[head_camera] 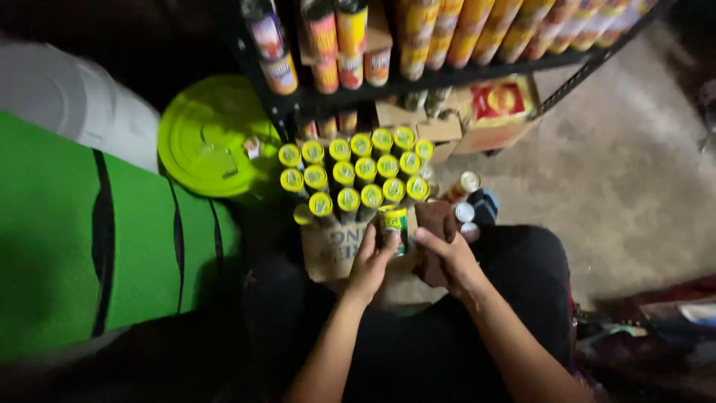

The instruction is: Wiping dust off canned sardines with a cloth and organizing them onto a storage shelf.

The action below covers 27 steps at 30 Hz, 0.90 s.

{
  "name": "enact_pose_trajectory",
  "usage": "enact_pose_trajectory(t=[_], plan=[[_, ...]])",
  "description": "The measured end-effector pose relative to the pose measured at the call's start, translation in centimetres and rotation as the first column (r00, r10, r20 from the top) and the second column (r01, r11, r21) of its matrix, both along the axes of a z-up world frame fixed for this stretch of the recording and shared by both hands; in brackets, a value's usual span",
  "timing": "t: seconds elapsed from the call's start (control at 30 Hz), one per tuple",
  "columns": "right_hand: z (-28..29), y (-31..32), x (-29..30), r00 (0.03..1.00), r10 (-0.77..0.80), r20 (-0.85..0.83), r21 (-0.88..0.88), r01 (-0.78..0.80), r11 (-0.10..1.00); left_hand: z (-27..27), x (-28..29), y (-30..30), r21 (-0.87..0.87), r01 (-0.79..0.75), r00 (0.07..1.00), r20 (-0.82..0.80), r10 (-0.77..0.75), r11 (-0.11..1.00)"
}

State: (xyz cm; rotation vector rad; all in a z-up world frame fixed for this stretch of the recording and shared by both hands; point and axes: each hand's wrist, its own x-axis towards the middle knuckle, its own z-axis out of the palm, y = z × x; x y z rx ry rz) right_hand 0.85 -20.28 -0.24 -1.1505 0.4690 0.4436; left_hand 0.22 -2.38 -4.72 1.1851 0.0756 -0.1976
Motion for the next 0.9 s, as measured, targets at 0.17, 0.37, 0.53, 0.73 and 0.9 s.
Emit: enact_pose_trajectory(t=[0.17,0.37,0.53,0.73,0.9], plan=[[5.2,-0.1,2.8,0.965,0.0,0.262,-0.041,0.011,0.999,6.8,2.8,-1.1,-0.083,0.023,0.987,0.163,-0.009,0.996],[13.3,-0.6,10.1,0.731,0.066,0.679,-0.334,0.227,0.915,17.0,11.3,-1.6,0.125,-0.12,0.876,0.48,0.046,0.985],[22.7,0.5,20.8,0.389,0.128,0.912,-0.326,0.5,0.803,27.5,21.2,-1.9,0.254,-0.49,0.504,0.863,0.033,0.834],[23.6,2.1,34.4,0.531,-0.05,0.846,-0.214,0.424,0.88,30.2,32.2,-1.4,0.441,-0.68,0.595,0.799,0.089,0.586],[23.8,3.8,30.5,0.35,-0.074,0.934,-0.087,0.424,0.902,29.7,31.4,-1.3,0.451,-0.74,0.562,0.822,0.09,0.499]])
